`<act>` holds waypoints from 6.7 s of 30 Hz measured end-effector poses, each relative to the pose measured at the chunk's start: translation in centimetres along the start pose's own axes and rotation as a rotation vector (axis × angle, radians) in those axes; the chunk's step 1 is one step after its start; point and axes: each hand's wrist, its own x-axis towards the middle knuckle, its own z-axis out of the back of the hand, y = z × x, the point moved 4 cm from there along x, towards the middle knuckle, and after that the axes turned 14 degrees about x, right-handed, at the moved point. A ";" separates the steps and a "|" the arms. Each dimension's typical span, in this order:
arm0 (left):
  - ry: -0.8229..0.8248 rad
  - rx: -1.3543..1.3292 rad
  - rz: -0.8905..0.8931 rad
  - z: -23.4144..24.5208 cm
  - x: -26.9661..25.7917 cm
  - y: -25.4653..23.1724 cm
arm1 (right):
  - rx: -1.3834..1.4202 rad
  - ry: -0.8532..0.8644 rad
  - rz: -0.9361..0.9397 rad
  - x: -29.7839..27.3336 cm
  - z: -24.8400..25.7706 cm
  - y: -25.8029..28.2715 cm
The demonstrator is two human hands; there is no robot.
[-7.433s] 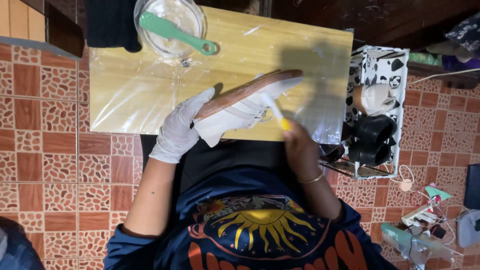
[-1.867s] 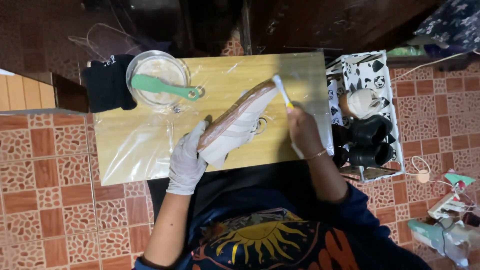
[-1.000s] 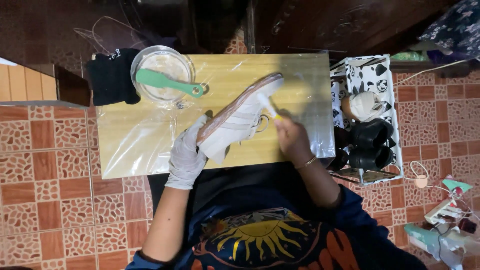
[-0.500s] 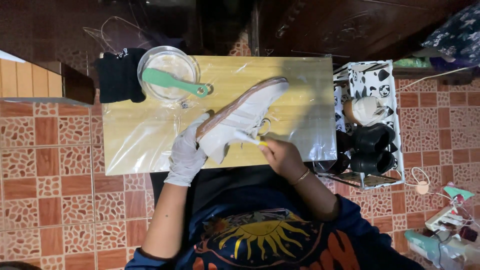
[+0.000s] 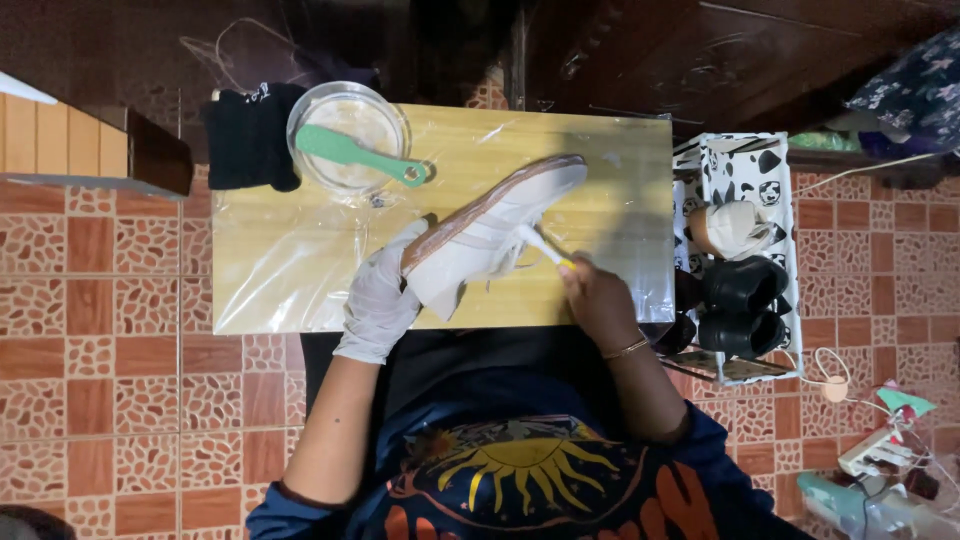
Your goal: The person sits on the floor and scrubs a white sneaker with a toothbrush. They clean the upper, sole, and sides of the shoe, repeatedly dipping the brush into a container of cleaning solution. The shoe is rotated and turned over to access different areas during the cleaning process.
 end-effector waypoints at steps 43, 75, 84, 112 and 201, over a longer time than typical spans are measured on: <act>-0.275 0.373 -0.182 -2.2 -2.2 0.9 | -0.138 0.042 0.083 -4.0 -0.4 1.9; -0.218 0.184 0.041 -0.2 -2.1 -0.3 | 0.151 0.073 -0.183 -3.7 5.0 -0.5; -0.090 -0.019 0.120 -0.2 -2.1 -0.2 | 0.451 -0.019 -0.050 -1.7 6.9 4.1; -0.036 -0.197 0.001 0.5 -0.8 -0.8 | 0.395 -0.129 0.322 3.2 8.1 15.1; -0.021 -0.467 0.447 -4.6 0.0 -0.4 | 0.281 -0.275 -0.008 -1.8 1.4 4.5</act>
